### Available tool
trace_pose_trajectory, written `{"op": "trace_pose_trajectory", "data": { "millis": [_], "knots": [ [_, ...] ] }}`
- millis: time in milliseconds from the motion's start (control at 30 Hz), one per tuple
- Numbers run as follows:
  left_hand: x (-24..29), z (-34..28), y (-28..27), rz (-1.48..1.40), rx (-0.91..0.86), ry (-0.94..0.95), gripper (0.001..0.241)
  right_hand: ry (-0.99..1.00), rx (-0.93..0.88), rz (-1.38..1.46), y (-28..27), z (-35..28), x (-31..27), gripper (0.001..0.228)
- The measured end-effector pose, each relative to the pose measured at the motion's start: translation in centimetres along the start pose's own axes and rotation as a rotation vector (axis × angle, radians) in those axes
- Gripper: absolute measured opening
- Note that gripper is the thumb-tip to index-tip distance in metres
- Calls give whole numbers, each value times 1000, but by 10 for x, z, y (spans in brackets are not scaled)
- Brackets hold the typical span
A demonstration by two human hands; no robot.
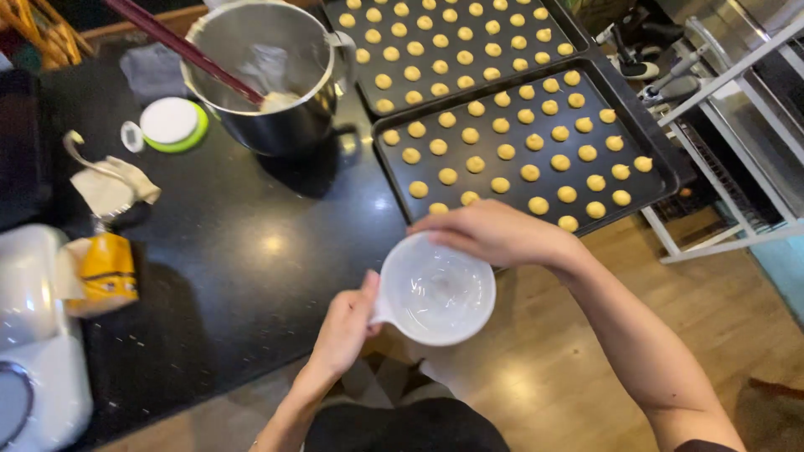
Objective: Piping portions of dough onto baking sheets to prepare for baking.
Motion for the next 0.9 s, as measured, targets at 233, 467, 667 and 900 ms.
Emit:
{"op": "trace_pose_trajectory", "data": {
  "millis": [233, 467, 667, 900],
  "knots": [
    [70, 45, 29, 88, 485, 3, 72, -223, 528, 134, -33, -33, 61, 32],
    [60, 107, 13, 97, 594, -34, 67, -220, 493, -373, -22, 31, 95, 46],
    [-14, 120, 1, -24, 763, -179, 75, -317, 841, 251, -62, 101, 148, 57],
    [-47, 99, -14, -201, 941, -419, 69, -161, 713, 186, -47, 258, 235, 49]
  ]
}}
Point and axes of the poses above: each hand's wrist, its own z-axis towards the middle knuckle, its own y-axis out of the palm, x = y × z, the point moved 3 cm from there along z, towards the middle knuckle, and after that the axes turned 14 degrees about z, right-handed, at the moved point
